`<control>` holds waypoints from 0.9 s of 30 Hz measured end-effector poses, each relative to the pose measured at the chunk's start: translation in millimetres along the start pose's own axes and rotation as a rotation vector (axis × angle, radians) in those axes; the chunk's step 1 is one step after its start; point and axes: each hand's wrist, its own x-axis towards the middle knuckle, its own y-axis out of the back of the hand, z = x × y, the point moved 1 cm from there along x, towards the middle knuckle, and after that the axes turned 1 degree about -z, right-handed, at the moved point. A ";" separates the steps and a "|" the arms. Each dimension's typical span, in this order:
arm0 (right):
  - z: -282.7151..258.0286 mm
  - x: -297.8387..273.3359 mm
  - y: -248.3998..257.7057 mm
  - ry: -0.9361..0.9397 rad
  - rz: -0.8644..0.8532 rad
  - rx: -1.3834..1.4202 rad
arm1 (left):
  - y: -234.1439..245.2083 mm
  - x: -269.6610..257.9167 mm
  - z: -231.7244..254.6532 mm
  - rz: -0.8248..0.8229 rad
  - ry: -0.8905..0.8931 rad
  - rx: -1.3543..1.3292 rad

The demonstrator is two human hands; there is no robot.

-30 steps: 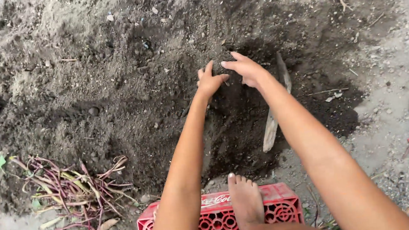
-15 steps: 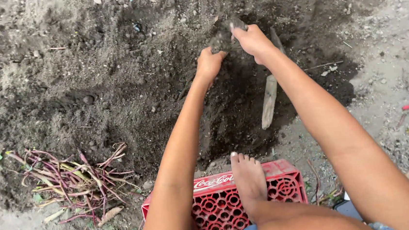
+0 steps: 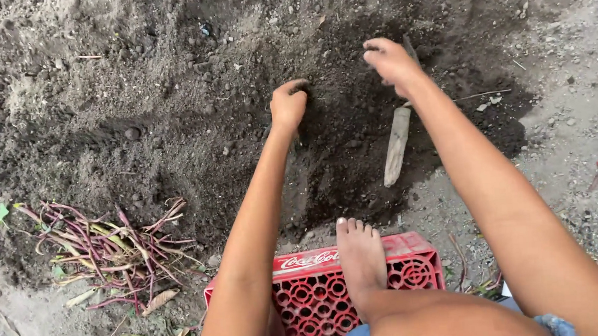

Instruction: Planting sweet potato vine cuttings into garden soil by digging holes and covering the stems.

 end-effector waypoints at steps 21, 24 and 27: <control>114.6 81.3 -58.3 -0.021 -0.035 -0.022 | -52.4 -5.0 -74.5 -0.050 -0.090 -0.011; 131.2 102.6 -56.0 -0.012 -0.060 -0.078 | -46.8 -12.4 -72.9 -0.055 -0.141 -0.037; 90.0 32.9 -40.3 0.094 -0.088 0.077 | -43.4 -48.8 -49.1 0.005 -0.070 -0.067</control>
